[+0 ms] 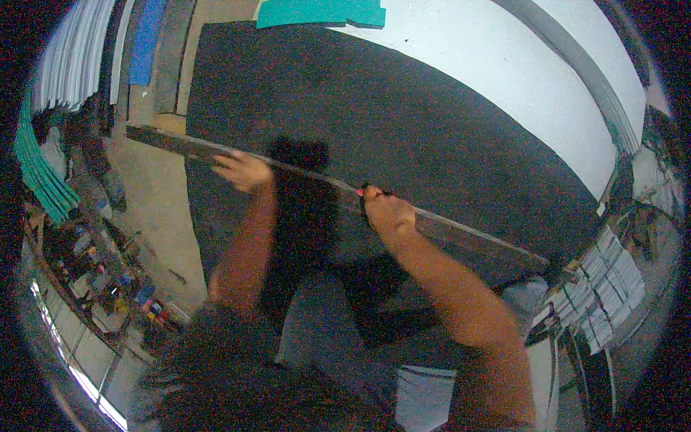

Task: The person sits on the floor and uses a utility knife and a metal straightedge to cut a large black sheet into smaller rectangular pieces. They measure and mark the sheet using a green template before making precise cuts along the straightedge. The cut pieces are stacked on top of each other.

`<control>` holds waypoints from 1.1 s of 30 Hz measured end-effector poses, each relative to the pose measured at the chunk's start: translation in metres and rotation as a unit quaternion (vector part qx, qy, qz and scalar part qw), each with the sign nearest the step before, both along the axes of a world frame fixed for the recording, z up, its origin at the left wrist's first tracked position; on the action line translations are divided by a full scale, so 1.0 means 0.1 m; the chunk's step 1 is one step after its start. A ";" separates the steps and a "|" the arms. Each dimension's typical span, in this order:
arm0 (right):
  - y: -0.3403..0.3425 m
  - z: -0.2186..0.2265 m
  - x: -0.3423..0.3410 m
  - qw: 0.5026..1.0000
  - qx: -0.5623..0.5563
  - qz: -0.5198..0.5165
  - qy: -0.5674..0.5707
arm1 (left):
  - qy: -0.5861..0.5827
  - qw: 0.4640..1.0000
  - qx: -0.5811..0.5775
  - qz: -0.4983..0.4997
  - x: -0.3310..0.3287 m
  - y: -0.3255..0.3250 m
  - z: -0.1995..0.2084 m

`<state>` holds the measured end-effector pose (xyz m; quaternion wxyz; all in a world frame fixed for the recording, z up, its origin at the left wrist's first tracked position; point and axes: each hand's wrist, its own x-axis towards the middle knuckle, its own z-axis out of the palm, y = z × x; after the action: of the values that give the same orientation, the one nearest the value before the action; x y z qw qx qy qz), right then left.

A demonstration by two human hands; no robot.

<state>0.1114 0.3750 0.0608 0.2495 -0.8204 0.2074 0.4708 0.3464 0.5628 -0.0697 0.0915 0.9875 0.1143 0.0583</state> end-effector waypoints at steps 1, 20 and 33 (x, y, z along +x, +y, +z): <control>0.04 -0.03 0.00 1.000 0.002 -0.008 -0.003 | -0.031 0.999 -0.010 -0.017 -0.42 -0.11 -0.13; -0.02 -0.26 -0.02 0.990 0.087 -0.108 0.040 | 0.032 0.997 -0.013 0.071 -0.67 -0.51 0.17; -0.01 -0.14 0.01 0.977 0.106 -0.185 -0.005 | 0.069 0.994 -0.050 0.068 -0.63 -0.50 0.26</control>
<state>0.1119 0.3736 0.0469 0.4188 -0.7393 0.3036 0.4312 0.2838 0.5124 -0.0432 0.1289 0.9732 0.1903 -0.0099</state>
